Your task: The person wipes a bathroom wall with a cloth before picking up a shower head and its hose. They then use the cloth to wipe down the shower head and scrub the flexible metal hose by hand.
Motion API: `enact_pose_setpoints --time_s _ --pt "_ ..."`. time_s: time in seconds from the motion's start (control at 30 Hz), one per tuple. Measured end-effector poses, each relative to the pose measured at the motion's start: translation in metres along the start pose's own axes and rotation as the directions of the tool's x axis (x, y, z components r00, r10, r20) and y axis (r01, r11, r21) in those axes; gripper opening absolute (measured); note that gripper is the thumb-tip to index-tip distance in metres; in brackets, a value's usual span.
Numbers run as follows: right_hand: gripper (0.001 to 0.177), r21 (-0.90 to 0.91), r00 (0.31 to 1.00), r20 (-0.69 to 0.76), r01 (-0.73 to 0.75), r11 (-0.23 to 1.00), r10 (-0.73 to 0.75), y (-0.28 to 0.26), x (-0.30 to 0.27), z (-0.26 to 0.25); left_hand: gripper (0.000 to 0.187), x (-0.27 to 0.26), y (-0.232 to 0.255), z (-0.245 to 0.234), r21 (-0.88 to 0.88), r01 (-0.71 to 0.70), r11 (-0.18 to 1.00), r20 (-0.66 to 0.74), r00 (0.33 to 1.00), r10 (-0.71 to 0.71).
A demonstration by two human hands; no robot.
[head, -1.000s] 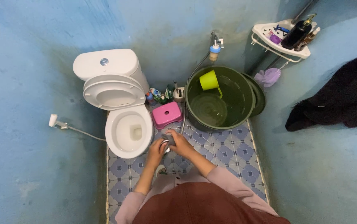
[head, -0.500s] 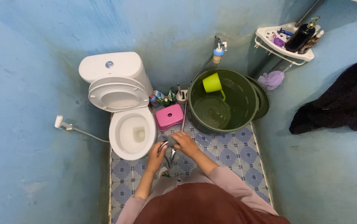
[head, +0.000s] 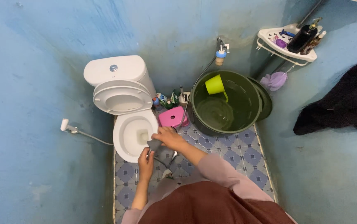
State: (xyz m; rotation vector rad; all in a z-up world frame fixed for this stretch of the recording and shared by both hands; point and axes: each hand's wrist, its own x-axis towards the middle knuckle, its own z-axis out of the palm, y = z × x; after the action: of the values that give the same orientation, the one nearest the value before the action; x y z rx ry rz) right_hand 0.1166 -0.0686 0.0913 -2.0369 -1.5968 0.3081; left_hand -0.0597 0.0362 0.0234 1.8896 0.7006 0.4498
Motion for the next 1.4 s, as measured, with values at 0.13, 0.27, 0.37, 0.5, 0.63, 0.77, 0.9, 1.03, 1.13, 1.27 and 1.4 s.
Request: enact_pose_setpoints --time_s 0.13,0.27,0.37,0.5,0.63,0.77,0.9,1.03,1.13,1.27,1.4 --pt "0.026 -0.072 0.998 -0.020 0.055 0.996 -0.057 0.000 0.035 0.020 0.018 -0.001 -0.011 -0.007 0.011 -0.033 0.999 -0.068 0.997 0.033" --pt "0.019 -0.278 0.961 -0.039 0.253 0.927 -0.274 -0.013 0.058 0.008 0.016 0.000 -0.011 -0.012 -0.180 0.013 0.984 -0.113 0.993 -0.034" --pt "0.017 -0.423 0.915 -0.020 0.358 0.833 -0.403 -0.022 0.065 -0.009 0.018 0.002 -0.018 -0.014 -0.220 0.006 0.976 -0.129 0.991 -0.035" --pt "0.009 -0.476 0.886 -0.026 0.397 0.785 -0.463 -0.021 0.062 -0.023 0.019 0.007 -0.028 -0.012 -0.225 -0.003 0.974 -0.127 0.992 -0.026" --pt "0.021 -0.332 0.960 0.075 0.279 0.901 -0.270 -0.030 0.036 -0.055 0.020 0.005 -0.017 -0.008 -0.272 -0.080 0.959 -0.103 0.993 0.054" --pt "0.049 -0.204 0.988 0.143 0.083 0.975 -0.054 -0.047 0.001 -0.088 0.022 0.006 -0.022 0.006 -0.258 -0.014 0.966 0.002 1.000 0.015" --pt "0.054 -0.119 0.999 0.017 -0.048 0.992 0.050 -0.023 -0.031 -0.054 0.025 0.008 0.002 0.015 -0.027 -0.070 0.997 0.071 0.995 0.072" --pt "0.048 -0.230 0.991 0.004 -0.126 0.965 0.130 -0.024 -0.049 -0.036 0.037 0.013 0.003 0.032 0.056 -0.299 0.953 0.140 0.947 0.289" --pt "0.056 -0.220 0.973 -0.009 -0.227 0.949 0.231 -0.039 -0.060 -0.053 0.048 0.014 0.001 0.046 0.250 -0.403 0.880 0.098 0.915 0.391" --pt "0.062 -0.134 0.951 -0.036 -0.310 0.941 0.308 -0.041 -0.073 -0.066 0.021 0.016 0.000 0.054 0.195 -0.242 0.950 0.184 0.961 0.207" --pt "0.045 -0.127 0.906 -0.088 -0.422 0.898 0.413 -0.012 -0.093 -0.045 0.023 0.016 0.020 0.057 0.200 -0.354 0.914 0.165 0.931 0.325"
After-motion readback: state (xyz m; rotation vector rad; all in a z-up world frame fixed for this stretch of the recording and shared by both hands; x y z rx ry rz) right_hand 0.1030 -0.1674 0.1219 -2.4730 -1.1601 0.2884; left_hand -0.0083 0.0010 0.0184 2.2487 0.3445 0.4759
